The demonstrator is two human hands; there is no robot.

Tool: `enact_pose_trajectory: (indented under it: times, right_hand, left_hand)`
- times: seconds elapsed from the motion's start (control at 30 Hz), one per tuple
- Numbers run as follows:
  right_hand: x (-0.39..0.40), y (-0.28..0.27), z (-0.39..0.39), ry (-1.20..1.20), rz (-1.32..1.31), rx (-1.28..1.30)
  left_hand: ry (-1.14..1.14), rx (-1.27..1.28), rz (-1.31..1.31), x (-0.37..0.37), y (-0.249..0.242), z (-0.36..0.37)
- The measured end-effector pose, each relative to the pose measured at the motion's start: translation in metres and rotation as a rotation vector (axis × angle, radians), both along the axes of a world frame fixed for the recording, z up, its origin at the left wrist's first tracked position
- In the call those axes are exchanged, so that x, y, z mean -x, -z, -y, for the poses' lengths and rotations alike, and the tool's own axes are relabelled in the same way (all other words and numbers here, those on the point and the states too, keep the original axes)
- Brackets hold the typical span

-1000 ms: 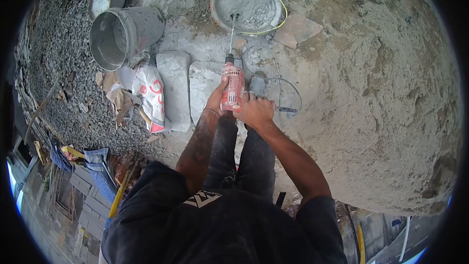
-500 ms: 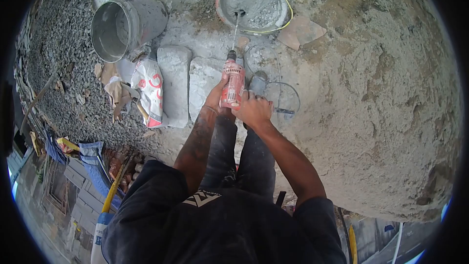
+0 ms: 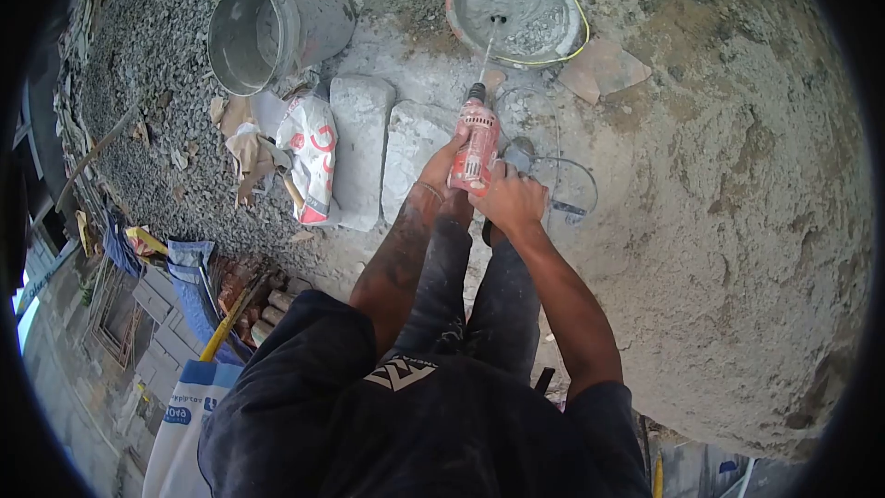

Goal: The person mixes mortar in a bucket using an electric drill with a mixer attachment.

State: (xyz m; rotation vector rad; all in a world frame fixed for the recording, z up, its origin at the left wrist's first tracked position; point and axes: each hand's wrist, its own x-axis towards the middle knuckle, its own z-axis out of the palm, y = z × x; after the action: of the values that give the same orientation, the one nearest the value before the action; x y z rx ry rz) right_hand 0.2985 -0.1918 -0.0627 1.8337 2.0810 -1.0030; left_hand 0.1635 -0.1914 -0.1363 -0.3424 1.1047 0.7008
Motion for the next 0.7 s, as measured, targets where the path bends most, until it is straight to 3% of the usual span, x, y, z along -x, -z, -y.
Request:
enact_pose_trajectory:
  times: [0.1,0.17,0.4,0.53,0.63,0.7]
  right_hand:
    - [-0.005,0.001,0.002,0.016,-0.009,-0.001]
    - [-0.006,0.000,0.003,0.008,-0.013,0.003]
    - [-0.018,-0.003,-0.004,0.063,0.107,0.122]
    - [-0.021,-0.001,-0.005,0.006,0.123,-0.135]
    - [-0.013,0.004,0.009,0.064,0.193,-0.080]
    - [-0.003,0.009,0.015,0.290,0.126,0.068]
  left_hand:
    - [-0.057,-0.013,0.038,-0.006,0.005,0.003]
    - [0.073,-0.023,0.044,-0.004,0.011,0.001]
    - [0.112,0.008,0.043,-0.022,0.012,-0.007]
    - [0.141,0.075,0.031,-0.028,0.007,-0.022]
    - [0.251,0.130,-0.094,-0.037,0.023,-0.016]
    - [0.322,0.124,-0.193,-0.032,0.017,-0.028]
